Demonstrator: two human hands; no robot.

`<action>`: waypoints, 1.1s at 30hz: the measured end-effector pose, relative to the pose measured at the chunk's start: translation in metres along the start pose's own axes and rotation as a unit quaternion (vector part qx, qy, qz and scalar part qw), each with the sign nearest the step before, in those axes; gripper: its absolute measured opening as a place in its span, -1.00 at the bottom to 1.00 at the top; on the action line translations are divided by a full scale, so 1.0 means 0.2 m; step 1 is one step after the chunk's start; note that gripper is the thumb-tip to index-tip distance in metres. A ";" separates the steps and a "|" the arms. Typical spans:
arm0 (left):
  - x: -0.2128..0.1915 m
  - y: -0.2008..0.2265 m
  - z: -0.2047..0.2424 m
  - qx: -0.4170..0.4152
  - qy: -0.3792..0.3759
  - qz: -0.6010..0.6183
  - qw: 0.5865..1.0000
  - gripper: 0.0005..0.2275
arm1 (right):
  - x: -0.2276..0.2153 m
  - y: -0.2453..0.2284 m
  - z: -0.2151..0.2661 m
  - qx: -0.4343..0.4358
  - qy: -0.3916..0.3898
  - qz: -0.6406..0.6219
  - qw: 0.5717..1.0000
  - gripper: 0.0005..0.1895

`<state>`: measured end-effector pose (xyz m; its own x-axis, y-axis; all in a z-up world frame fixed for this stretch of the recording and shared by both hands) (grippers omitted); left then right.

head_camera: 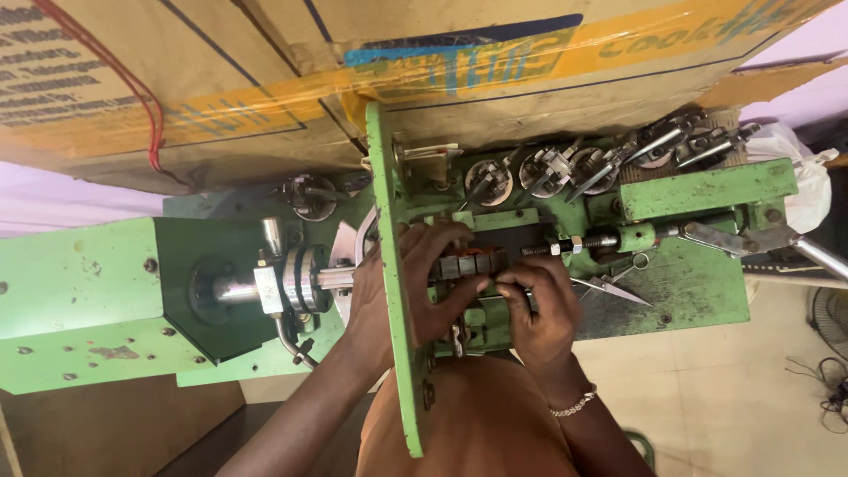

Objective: The person assembles small metal components on a green machine, using a wrench to tighten parts and adjusting the assembly by hand. The person repeatedly positions and secures the components within the machine's fixture.

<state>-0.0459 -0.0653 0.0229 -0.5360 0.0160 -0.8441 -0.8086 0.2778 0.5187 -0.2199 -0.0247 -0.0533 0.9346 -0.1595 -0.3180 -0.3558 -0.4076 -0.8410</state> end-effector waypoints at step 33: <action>0.03 -0.03 0.05 -0.035 0.028 0.023 0.999 -0.58 | 0.01 -0.10 -0.05 -0.055 -0.042 0.013 0.998 -0.82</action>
<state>-0.0414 -0.0577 0.0138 -0.5841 -0.0269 -0.8112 -0.7966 0.2111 0.5665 -0.2112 -0.0255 -0.0317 0.9202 -0.0982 -0.3790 -0.3749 -0.5005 -0.7804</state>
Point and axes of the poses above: each hand's wrist, its own z-axis away from the middle knuckle, its own x-axis out of the palm, y = z × x, the point moved 7 cm from there along -z, towards the middle knuckle, and after that the axes turned 11 degrees about -z, right-handed, at the moved point
